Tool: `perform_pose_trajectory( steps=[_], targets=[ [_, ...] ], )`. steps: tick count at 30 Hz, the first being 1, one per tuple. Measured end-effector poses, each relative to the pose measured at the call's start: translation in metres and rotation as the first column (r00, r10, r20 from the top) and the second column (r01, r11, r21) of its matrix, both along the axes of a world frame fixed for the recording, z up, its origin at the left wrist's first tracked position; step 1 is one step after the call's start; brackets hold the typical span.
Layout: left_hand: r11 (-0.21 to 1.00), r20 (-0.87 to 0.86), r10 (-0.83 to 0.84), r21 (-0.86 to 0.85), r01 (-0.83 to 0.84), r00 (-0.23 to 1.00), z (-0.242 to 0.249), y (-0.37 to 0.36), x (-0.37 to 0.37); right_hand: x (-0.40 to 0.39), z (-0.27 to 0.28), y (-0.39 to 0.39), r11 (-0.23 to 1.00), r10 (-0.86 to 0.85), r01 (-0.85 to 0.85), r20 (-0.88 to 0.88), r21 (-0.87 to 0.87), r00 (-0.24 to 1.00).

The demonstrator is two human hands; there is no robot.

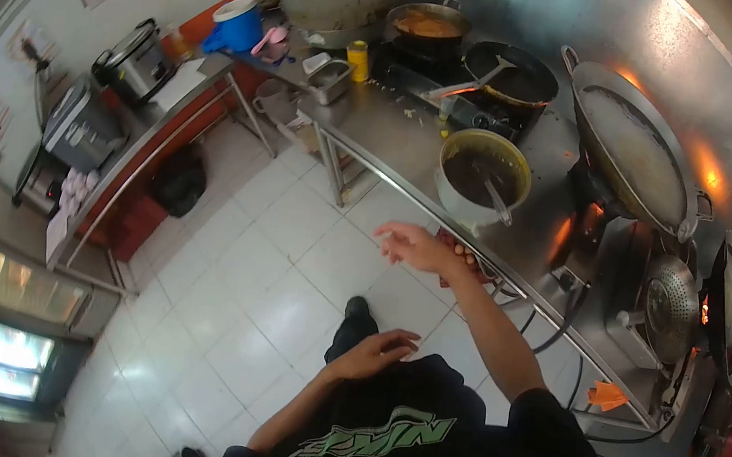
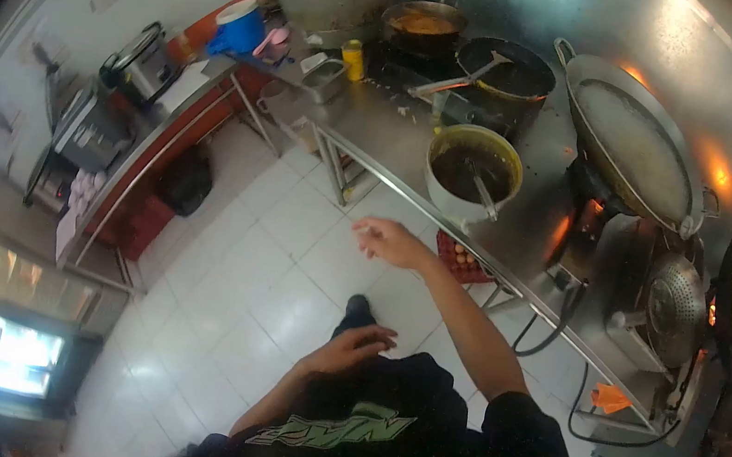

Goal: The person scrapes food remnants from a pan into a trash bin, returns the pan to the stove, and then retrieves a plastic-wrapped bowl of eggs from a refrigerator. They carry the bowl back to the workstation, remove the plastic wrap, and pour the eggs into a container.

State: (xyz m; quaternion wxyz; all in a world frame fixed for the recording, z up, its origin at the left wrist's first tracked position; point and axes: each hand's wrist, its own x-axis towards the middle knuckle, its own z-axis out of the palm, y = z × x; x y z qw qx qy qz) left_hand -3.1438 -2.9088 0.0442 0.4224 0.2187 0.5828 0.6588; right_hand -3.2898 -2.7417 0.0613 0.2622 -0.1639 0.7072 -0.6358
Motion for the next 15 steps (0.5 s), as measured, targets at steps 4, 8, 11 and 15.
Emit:
perform_pose_trajectory(
  steps=[4, 8, 11, 15],
  targets=[
    [0.970, -0.128, 0.207, -0.099, -0.220, 0.970, 0.014, -0.042, -0.107, -0.122, 0.012, 0.021, 0.857, -0.515, 0.508, -0.169, -0.087, 0.840],
    [0.946, -0.085, 0.295, -0.116, -0.303, 0.952, 0.010, -0.070, -0.198, -0.221, 0.022, 0.089, 0.429, -0.899, 0.880, 0.001, -0.203, 0.439],
    [0.951, -0.106, 0.262, -0.140, -0.275, 0.959, 0.024, -0.074, -0.257, -0.279, 0.027, 0.116, 0.243, -0.966, 0.968, 0.078, -0.067, 0.248],
    [0.946, -0.114, 0.289, -0.122, -0.302, 0.951, 0.007, -0.066, -0.316, -0.341, -0.025, 0.159, 0.230, -0.962, 0.971, 0.137, -0.065, 0.237]
  ],
)
